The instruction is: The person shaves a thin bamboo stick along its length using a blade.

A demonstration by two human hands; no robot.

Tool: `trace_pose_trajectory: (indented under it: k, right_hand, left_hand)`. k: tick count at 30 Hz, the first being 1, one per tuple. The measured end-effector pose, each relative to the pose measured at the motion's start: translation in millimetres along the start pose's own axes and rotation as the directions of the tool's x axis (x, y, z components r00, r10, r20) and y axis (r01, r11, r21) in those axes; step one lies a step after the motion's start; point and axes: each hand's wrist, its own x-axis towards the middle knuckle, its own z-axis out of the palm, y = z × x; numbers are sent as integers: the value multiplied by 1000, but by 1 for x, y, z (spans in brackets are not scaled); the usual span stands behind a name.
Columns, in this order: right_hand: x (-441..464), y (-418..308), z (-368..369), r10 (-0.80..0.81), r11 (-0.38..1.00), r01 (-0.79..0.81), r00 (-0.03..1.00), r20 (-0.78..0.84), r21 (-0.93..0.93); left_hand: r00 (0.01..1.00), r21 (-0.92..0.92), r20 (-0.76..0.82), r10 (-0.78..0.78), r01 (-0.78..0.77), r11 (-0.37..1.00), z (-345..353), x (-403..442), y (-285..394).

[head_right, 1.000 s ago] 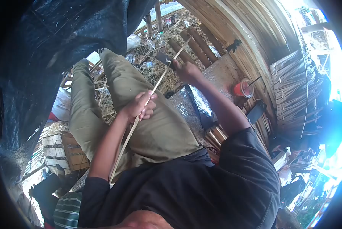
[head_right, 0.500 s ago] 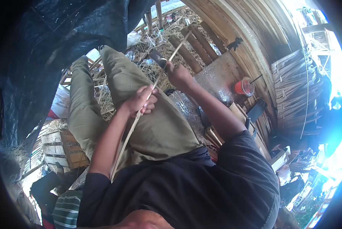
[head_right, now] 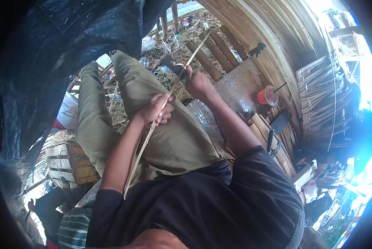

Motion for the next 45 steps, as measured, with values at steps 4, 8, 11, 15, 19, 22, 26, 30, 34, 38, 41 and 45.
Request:
trace_pose_trajectory:
  k: [4, 8, 11, 15, 19, 22, 26, 30, 34, 38, 41, 45]
  right_hand:
    - [-20, -14, -14, 41, 998, -46, 993, 113, 44]
    - [-19, -10, -19, 55, 970, -85, 989, 135, 227]
    - [-10, -3, -23, 110, 934, -134, 990, 90, 330]
    - [14, 13, -45, 95, 939, -74, 994, -47, 335]
    - [36, 30, -61, 110, 943, -79, 991, -77, 323]
    - [55, 42, -65, 130, 974, -114, 989, -74, 196]
    - [34, 21, -60, 177, 973, -172, 984, 14, -155]
    - [50, 52, -43, 175, 980, -172, 985, 15, -104]
    - [34, 44, -42, 184, 968, -208, 969, 163, 143]
    - [25, 28, -46, 26, 990, -32, 999, 44, 136]
    - [31, 26, -49, 258, 958, -272, 955, 144, 93]
    - [10, 23, -55, 162, 778, -466, 796, 583, 421]
  left_hand:
    - [1000, -3, 20, 22, -22, 1000, 1, -5, -4]
    - [996, -67, 84, 44, -38, 997, -2, -1, -4]
    - [1000, -145, 13, 12, -10, 989, 6, -1, -3]
    - [999, -18, 7, 38, -37, 999, 6, -4, -3]
    - [999, 61, 22, 41, -43, 997, -1, -4, -4]
    - [999, 87, -37, 36, -32, 996, 4, -3, -1]
    - [996, 12, -67, 56, -55, 998, 7, -2, -1]
    - [998, 29, -50, 50, -48, 998, 1, 0, 0]
    - [997, 37, -37, 61, -60, 998, 2, -5, -1]
    - [997, 11, -67, 38, -38, 999, 8, -7, 2]
    - [999, -32, -41, 8, -10, 999, 6, -4, 3]
    - [999, -49, -3, 35, -35, 998, 6, -3, 3]
